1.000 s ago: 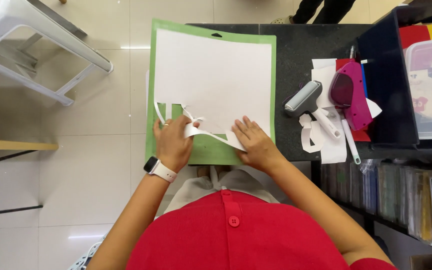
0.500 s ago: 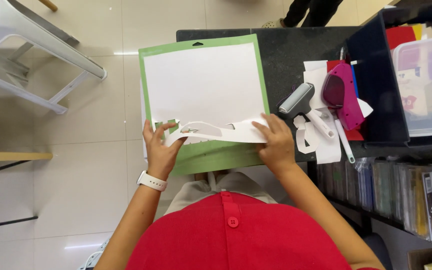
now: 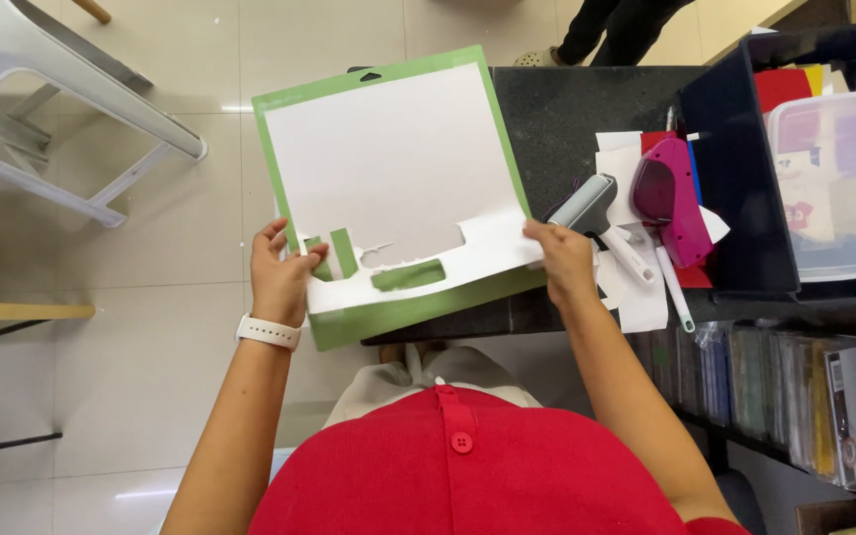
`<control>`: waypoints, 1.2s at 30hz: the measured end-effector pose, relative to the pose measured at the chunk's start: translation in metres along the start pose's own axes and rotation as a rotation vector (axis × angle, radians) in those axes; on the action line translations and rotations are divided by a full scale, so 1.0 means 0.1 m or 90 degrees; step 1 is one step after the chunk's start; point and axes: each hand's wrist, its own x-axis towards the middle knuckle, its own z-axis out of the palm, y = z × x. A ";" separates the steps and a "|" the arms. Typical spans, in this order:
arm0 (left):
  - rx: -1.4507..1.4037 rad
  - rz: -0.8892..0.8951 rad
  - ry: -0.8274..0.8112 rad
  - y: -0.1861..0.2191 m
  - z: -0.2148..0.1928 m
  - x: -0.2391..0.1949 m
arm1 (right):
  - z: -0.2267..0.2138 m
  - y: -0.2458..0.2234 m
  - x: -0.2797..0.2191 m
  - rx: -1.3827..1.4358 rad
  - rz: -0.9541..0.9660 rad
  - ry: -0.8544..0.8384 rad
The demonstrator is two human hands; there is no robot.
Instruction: Operating a paper cutting machine, weeding cutouts from a mat, and folding the paper into shapes.
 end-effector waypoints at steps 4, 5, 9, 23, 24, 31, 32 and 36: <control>0.002 -0.050 0.020 0.21 0.12 -0.06 | 0.17 -0.38 -0.25 -0.003 -0.065 -0.074; 0.028 -0.044 0.042 0.10 0.07 0.05 | 0.19 -0.41 -0.27 0.007 -0.050 -0.095; 0.107 -0.032 0.057 -0.07 -0.08 0.28 | 0.16 -0.22 -0.04 0.052 0.032 -0.209; 0.408 0.049 0.096 -0.24 -0.24 0.62 | 0.21 0.05 0.28 0.032 0.037 -0.185; 0.438 0.028 0.075 -0.26 -0.26 0.64 | 0.25 -0.19 0.06 0.067 0.025 -0.211; 0.933 0.166 -0.023 0.47 0.41 0.02 | 0.35 -0.53 -0.17 0.150 0.015 -0.286; 0.901 0.180 -0.149 0.67 0.57 -0.10 | 0.36 -0.59 -0.21 0.146 0.020 -0.262; 0.888 0.210 -0.486 0.29 0.90 -0.30 | 0.27 -0.42 -0.01 0.139 0.073 -0.250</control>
